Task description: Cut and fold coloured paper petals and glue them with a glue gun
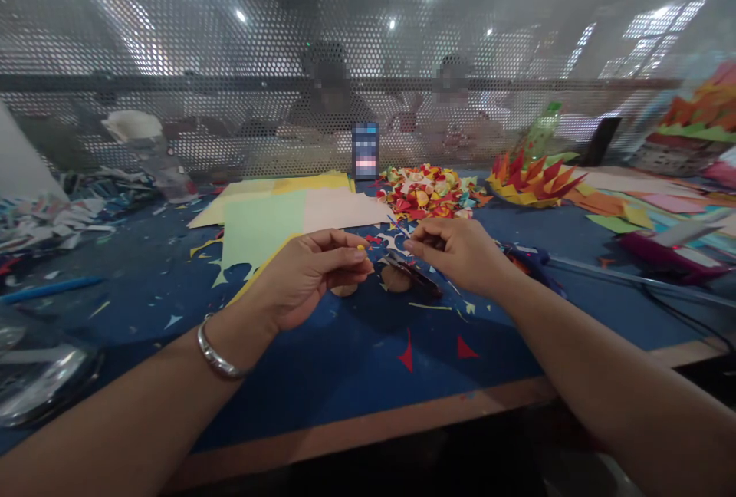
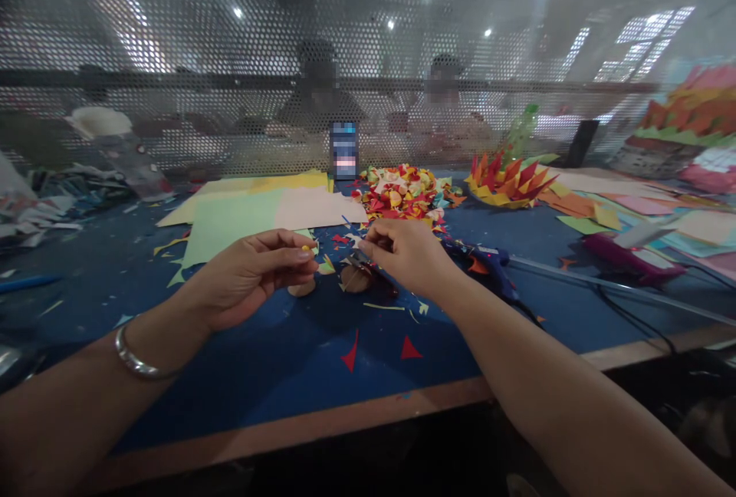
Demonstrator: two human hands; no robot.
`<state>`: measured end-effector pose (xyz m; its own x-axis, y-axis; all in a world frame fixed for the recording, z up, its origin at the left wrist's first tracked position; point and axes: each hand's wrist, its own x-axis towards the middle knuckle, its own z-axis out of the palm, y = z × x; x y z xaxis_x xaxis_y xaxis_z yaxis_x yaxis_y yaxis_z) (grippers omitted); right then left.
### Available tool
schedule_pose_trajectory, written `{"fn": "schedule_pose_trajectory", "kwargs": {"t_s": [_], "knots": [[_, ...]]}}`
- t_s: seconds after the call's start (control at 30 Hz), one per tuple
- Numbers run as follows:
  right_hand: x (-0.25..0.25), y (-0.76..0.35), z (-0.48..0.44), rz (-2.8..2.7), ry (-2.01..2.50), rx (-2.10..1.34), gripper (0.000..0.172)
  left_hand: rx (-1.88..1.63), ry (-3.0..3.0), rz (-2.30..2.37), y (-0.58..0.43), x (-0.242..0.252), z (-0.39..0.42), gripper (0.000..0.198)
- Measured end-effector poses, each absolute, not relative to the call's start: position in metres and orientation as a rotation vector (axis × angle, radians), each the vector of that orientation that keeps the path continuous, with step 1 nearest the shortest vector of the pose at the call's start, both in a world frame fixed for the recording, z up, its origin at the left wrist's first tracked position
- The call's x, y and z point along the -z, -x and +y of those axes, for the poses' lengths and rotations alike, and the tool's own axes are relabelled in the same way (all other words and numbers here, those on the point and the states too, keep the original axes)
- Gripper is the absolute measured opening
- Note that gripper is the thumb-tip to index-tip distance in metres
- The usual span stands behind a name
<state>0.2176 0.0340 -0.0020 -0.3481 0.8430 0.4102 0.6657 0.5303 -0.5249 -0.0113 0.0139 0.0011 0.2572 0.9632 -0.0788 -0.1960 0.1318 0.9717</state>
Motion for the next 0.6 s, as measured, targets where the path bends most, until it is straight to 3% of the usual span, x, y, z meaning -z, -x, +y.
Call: {"fn": "schedule_pose_trajectory", "kwargs": {"t_s": [0.6], "knots": [[-0.0006, -0.2149, 0.0312, -2.073, 1.188, -0.390, 0.021, -0.942, -1.231, 0.999, 0.0103, 0.0014, 0.0119, 0.024]]}}
